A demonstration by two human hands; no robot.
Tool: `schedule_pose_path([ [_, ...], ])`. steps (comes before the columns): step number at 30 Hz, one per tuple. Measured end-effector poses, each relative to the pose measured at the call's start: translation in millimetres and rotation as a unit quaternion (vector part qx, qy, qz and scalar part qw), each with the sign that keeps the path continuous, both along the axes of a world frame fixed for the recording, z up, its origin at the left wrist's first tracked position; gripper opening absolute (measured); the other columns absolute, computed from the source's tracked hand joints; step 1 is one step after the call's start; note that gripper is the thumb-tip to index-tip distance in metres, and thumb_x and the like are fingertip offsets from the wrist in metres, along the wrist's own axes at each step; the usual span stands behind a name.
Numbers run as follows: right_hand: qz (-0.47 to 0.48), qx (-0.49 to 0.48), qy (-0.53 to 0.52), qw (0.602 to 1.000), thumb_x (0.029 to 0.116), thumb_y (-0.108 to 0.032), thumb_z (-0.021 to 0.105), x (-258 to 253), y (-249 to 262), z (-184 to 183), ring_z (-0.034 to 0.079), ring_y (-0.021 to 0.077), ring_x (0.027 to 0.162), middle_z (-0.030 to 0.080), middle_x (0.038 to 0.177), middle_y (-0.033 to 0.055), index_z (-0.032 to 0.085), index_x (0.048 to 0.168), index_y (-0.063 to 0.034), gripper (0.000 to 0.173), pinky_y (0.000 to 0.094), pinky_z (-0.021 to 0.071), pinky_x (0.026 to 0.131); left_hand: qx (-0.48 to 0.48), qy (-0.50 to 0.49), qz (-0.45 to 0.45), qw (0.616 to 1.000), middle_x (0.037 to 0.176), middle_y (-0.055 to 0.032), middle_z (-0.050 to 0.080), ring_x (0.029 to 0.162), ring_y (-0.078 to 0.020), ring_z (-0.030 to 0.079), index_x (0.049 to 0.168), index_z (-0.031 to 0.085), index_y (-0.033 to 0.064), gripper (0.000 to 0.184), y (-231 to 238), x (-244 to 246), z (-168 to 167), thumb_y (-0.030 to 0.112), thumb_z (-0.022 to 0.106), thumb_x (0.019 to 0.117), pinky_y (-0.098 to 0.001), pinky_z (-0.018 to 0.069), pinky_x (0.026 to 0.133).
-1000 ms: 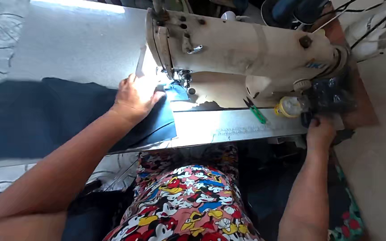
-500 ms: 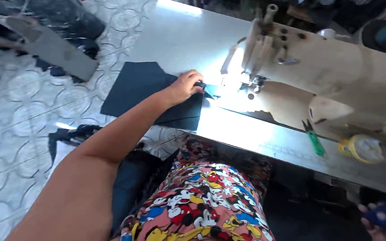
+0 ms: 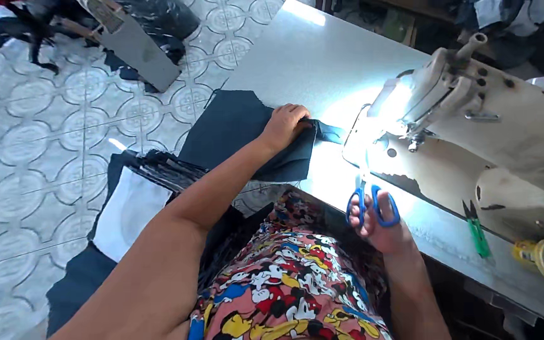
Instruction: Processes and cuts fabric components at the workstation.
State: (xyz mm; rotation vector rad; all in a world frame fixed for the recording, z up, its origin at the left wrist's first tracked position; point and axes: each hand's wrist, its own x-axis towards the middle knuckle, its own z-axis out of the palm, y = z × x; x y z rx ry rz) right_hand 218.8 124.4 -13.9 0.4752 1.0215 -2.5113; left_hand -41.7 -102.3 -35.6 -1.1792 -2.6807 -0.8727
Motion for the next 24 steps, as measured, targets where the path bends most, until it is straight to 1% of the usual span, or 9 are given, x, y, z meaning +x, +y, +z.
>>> schedule_pose_path([
  [3, -0.059, -0.026, -0.046, 0.997, 0.1021, -0.064, 0.040, -30, -8, -5, 0.067, 0.0107, 0.063, 0.067, 0.082, 0.0063, 0.060, 0.098, -0.0077, 0.060, 0.0199, 0.0532, 0.047, -0.012, 0.021, 0.009, 1.000, 0.114, -0.0146, 0.072, 0.119, -0.0340, 0.064, 0.113, 0.068, 0.0047, 0.026, 0, 7, 0, 0.028, 0.060, 0.1037, -0.0589, 0.0383, 0.112],
  [5, -0.082, -0.026, -0.040, 0.996, 0.1049, -0.063, 0.031, -40, -8, -9, 0.067, 0.0113, 0.062, 0.066, 0.081, 0.0066, 0.060, 0.097, -0.0085, 0.063, 0.0203, 0.0525, 0.047, -0.007, 0.022, 0.002, 1.000, 0.113, -0.0131, 0.072, 0.119, -0.0330, 0.064, 0.112, 0.069, 0.0049, 0.026, 0, 7, 0, 0.027, 0.061, 0.1030, -0.0591, 0.0375, 0.112],
  [9, -0.117, -0.050, 0.002, 0.992, 0.1094, -0.045, 0.038, -47, -4, -23, 0.066, 0.0094, 0.058, 0.067, 0.079, 0.0059, 0.062, 0.099, -0.0079, 0.045, 0.0191, 0.0538, 0.046, 0.025, -0.026, -0.039, 0.999, 0.111, -0.0111, 0.072, 0.119, -0.0317, 0.063, 0.110, 0.070, 0.0055, 0.019, -1, 4, -1, 0.020, 0.067, 0.0986, -0.0577, 0.0397, 0.111],
  [11, -0.123, -0.054, 0.011, 0.991, 0.1101, -0.042, 0.037, -43, -3, -22, 0.065, 0.0080, 0.055, 0.066, 0.076, 0.0054, 0.061, 0.099, -0.0069, 0.044, 0.0177, 0.0531, 0.044, 0.037, -0.051, -0.057, 0.996, 0.111, -0.0097, 0.072, 0.116, -0.0303, 0.063, 0.114, 0.070, 0.0060, 0.018, -2, 3, -1, 0.014, 0.066, 0.0978, -0.0570, 0.0384, 0.112],
  [15, -0.118, 0.094, -0.022, 0.988, 0.1061, -0.052, 0.045, -2, -6, -5, 0.060, 0.0044, 0.054, 0.062, 0.072, 0.0002, 0.059, 0.099, -0.0072, 0.047, 0.0158, 0.0494, 0.045, 0.036, -0.069, -0.073, 0.994, 0.113, -0.0085, 0.072, 0.118, -0.0291, 0.064, 0.117, 0.069, 0.0065, 0.020, 2, 20, 1, 0.008, 0.065, 0.0975, -0.0643, 0.0278, 0.118],
  [18, -0.113, 0.185, -0.012, 0.976, 0.1048, -0.050, 0.049, 43, 1, -6, 0.064, 0.0072, 0.058, 0.065, 0.074, 0.0011, 0.059, 0.105, -0.0041, 0.047, 0.0192, 0.0536, 0.047, 0.049, -0.034, -0.096, 0.994, 0.109, -0.0110, 0.074, 0.114, -0.0302, 0.067, 0.112, 0.071, 0.0045, 0.016, 17, 51, -2, 0.007, 0.066, 0.0964, -0.0665, 0.0297, 0.117],
  [19, -0.101, 0.197, -0.017, 0.975, 0.1004, -0.058, 0.053, 55, 5, -7, 0.066, 0.0079, 0.060, 0.066, 0.077, 0.0011, 0.060, 0.106, -0.0053, 0.054, 0.0195, 0.0536, 0.047, 0.056, -0.020, -0.100, 0.993, 0.105, -0.0110, 0.073, 0.110, -0.0294, 0.068, 0.110, 0.071, 0.0044, 0.014, 22, 62, -4, 0.008, 0.065, 0.0972, -0.0661, 0.0302, 0.116],
  [22, -0.055, 0.138, -0.036, 0.988, 0.0798, -0.079, 0.063, 70, 11, -8, 0.069, 0.0094, 0.067, 0.070, 0.085, 0.0013, 0.062, 0.106, -0.0111, 0.073, 0.0199, 0.0533, 0.047, 0.123, 0.003, -0.065, 0.990, 0.108, -0.0148, 0.073, 0.111, -0.0298, 0.069, 0.111, 0.069, 0.0001, 0.015, 25, 76, -5, 0.006, 0.061, 0.0997, -0.0654, 0.0339, 0.115],
  [24, -0.029, 0.079, -0.033, 0.996, 0.0771, -0.080, 0.065, 62, 9, -7, 0.069, 0.0095, 0.069, 0.069, 0.088, 0.0019, 0.064, 0.105, -0.0120, 0.073, 0.0198, 0.0532, 0.048, 0.192, -0.011, -0.020, 0.981, 0.113, -0.0165, 0.071, 0.113, -0.0264, 0.066, 0.114, 0.066, -0.0035, 0.018, 18, 73, -4, 0.007, 0.057, 0.1021, -0.0508, 0.0436, 0.110],
])
